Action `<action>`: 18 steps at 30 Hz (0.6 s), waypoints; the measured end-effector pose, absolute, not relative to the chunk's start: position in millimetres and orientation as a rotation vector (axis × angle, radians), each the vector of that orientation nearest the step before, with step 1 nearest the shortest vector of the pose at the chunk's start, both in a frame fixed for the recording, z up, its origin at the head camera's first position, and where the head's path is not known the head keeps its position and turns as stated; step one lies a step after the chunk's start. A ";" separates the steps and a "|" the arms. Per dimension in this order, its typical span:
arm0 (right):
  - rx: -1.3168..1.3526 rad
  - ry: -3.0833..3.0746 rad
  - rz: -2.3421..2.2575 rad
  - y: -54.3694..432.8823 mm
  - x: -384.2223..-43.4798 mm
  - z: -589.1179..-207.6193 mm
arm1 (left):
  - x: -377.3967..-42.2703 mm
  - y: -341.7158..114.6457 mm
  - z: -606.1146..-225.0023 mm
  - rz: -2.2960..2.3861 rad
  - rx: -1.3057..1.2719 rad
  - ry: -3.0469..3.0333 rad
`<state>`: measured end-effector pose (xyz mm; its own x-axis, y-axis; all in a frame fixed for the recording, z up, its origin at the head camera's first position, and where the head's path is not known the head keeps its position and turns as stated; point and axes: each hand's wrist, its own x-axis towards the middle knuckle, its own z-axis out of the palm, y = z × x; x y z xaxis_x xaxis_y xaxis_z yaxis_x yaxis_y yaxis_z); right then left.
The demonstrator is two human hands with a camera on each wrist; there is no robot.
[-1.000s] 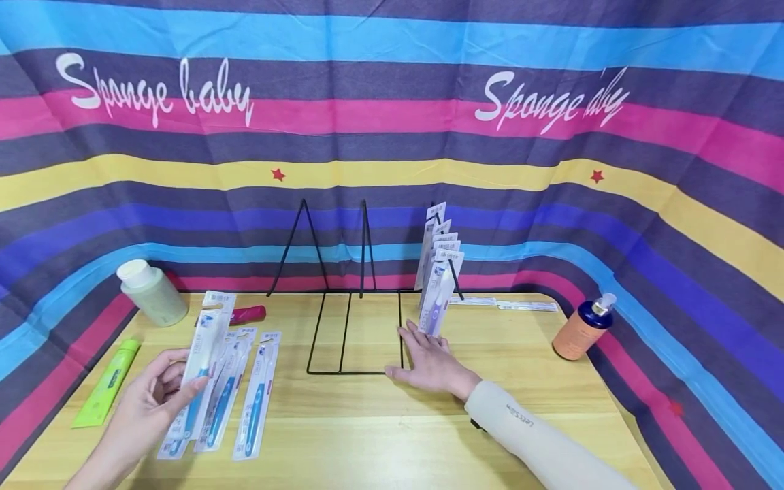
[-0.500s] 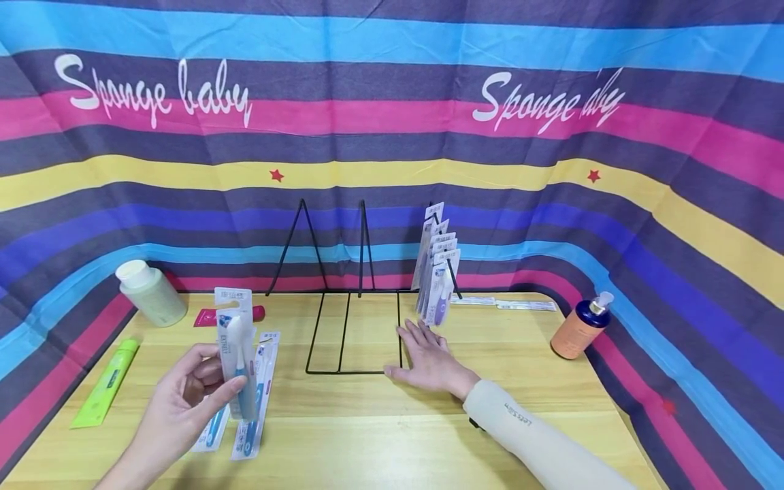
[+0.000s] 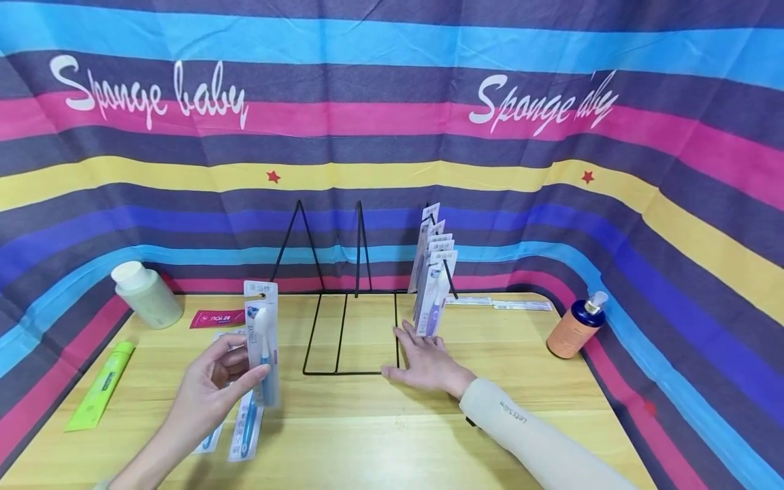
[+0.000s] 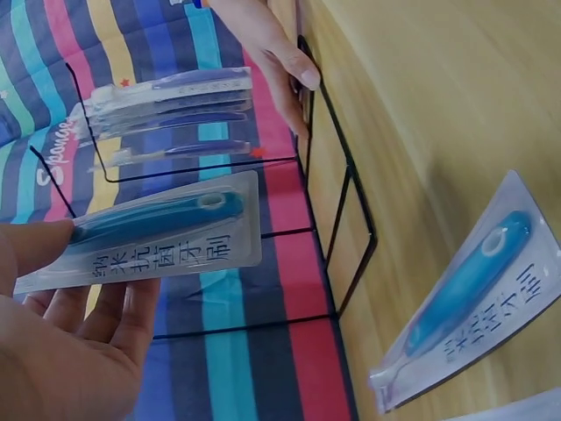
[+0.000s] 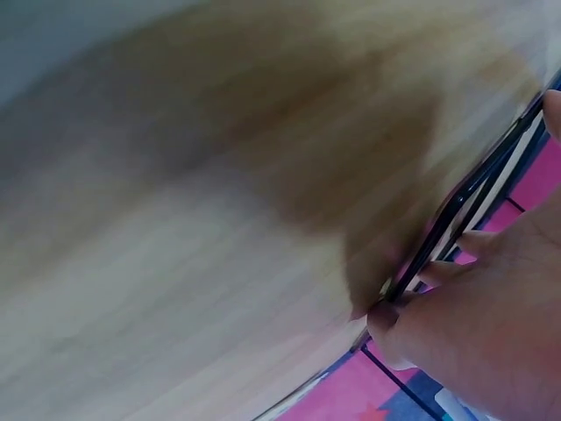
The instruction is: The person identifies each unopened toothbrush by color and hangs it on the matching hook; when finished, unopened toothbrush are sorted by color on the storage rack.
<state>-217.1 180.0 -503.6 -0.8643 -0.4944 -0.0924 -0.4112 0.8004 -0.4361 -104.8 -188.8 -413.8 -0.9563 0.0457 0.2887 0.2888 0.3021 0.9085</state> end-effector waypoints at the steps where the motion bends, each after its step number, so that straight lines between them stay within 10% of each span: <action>1: -0.710 2.790 -0.592 179.8 -217.1 -503.5 | -106.7 -188.1 -415.1 -1.721 -0.311 -2.359; 18: -0.709 2.788 -0.617 180.7 -216.7 -504.9 | -194.7 -162.3 -444.2 -1.742 -0.368 -2.069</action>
